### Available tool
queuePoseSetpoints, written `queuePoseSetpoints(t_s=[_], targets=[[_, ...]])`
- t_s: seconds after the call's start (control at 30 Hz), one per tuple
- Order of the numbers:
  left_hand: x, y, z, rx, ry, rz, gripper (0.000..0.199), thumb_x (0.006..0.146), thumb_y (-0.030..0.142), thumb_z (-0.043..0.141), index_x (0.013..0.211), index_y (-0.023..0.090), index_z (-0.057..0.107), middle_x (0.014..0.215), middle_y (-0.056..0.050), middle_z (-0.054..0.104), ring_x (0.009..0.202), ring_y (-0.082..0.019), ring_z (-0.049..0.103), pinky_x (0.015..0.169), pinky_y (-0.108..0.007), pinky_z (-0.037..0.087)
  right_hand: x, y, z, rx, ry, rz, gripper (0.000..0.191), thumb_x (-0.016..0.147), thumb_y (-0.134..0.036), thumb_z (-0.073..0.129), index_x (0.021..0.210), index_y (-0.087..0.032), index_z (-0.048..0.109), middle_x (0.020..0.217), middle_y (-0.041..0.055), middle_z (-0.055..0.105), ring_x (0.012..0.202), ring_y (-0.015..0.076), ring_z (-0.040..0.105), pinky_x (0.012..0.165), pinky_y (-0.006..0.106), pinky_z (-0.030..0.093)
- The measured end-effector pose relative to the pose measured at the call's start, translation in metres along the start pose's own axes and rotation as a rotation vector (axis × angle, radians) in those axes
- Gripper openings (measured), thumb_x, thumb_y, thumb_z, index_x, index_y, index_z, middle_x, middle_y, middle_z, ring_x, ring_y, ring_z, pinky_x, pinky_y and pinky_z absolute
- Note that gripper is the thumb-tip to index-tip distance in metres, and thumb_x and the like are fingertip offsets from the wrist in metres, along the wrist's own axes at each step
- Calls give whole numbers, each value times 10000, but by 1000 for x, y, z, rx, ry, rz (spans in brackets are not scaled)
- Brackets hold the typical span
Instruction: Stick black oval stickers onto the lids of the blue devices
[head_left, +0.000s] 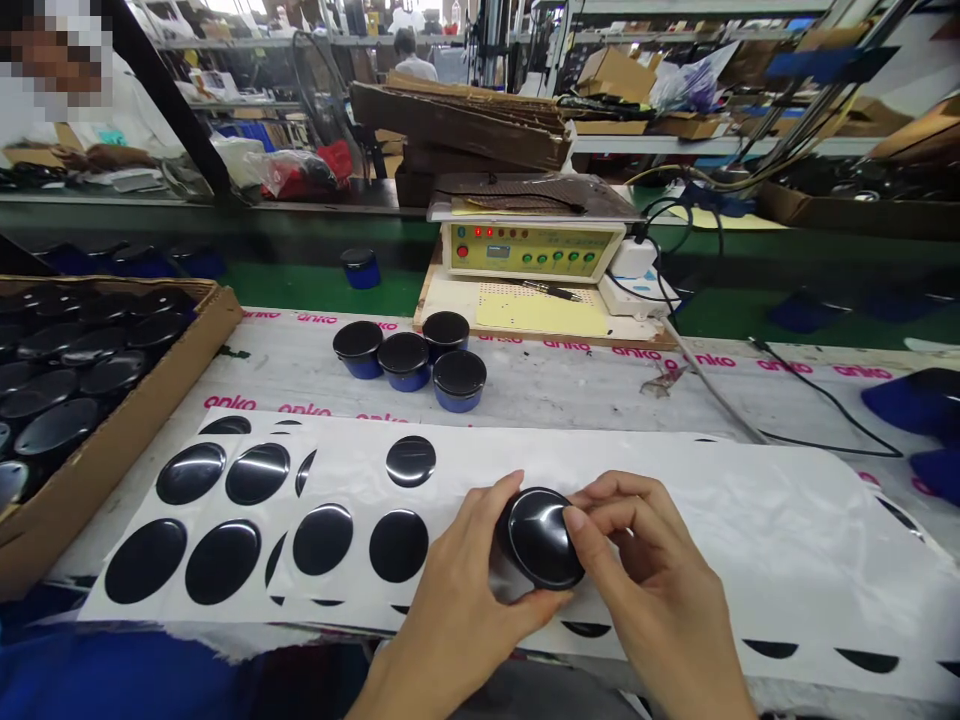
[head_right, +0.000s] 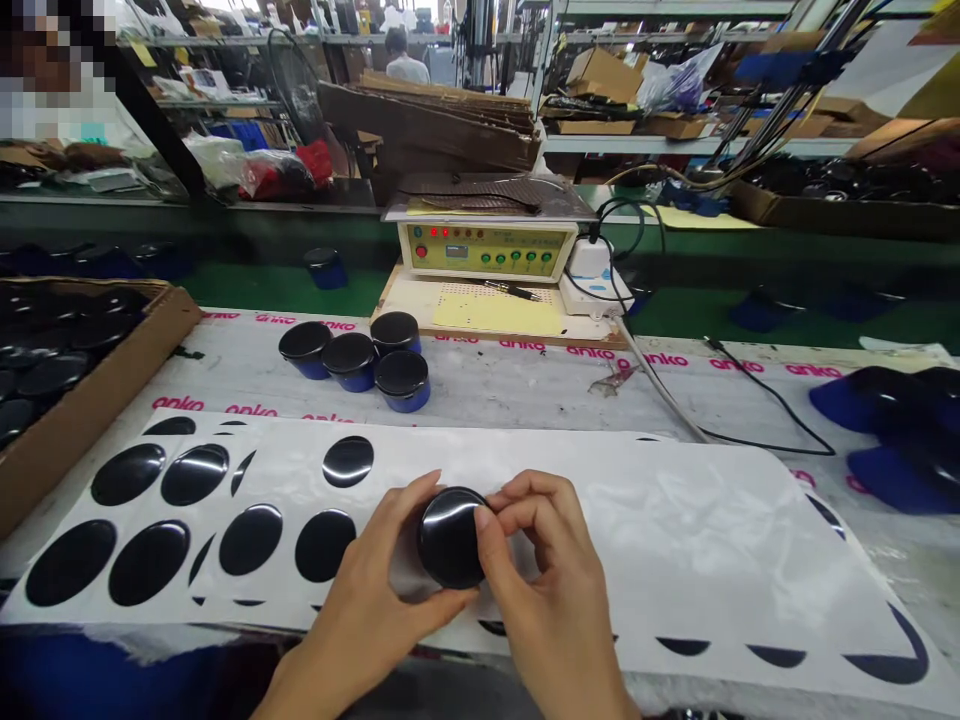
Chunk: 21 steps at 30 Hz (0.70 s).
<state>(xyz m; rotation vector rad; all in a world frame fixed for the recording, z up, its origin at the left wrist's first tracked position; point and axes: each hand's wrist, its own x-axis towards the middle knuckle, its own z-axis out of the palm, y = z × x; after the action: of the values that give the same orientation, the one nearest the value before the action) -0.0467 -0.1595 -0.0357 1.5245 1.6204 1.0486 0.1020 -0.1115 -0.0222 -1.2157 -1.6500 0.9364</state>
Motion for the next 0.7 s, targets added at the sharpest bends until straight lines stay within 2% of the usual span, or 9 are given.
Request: queuePoseSetpoints(t_s=[0.33,0.43,0.53,0.6,0.7], targets=[[1,-1,0,55,13,46,821,690,192,755,1333,401,288,1253,36,536,1156,-156,546,954,-264,475,0,1,0,-93,-8,-84,156,879,-245,571,727,-234,536,940,19,504,873,154,569,724,262,483],[1,-1,1,104,-8,111,768,720,182,721,1339,363,304,1274,11,526,1177,-159,535,982,-263,463,0,2,-1,-110,-11,-111,154,885,-228,564,738,-236,521,933,16,500,870,150,559,717,256,478],[1,-1,0,214,-30,216,775,777,196,663,1406,328,229,1377,-34,466,1266,-188,464,1057,-309,408,0,0,0,-130,-29,-128,147,897,-219,547,758,-237,504,941,23,494,885,153,549,722,258,475],[2,0,-3,314,-53,271,785,812,224,631,1443,317,172,1438,-61,409,1303,-218,425,1063,-347,404,1,-3,0,-187,-60,-163,134,912,-219,521,784,-237,486,937,28,499,868,154,547,710,261,469],[2,4,-8,433,-107,314,740,855,275,592,1462,306,171,1456,-95,391,1261,-261,468,984,-385,473,5,-7,-9,-423,-115,-256,149,927,-274,472,783,-239,459,826,22,526,749,169,541,625,285,437]])
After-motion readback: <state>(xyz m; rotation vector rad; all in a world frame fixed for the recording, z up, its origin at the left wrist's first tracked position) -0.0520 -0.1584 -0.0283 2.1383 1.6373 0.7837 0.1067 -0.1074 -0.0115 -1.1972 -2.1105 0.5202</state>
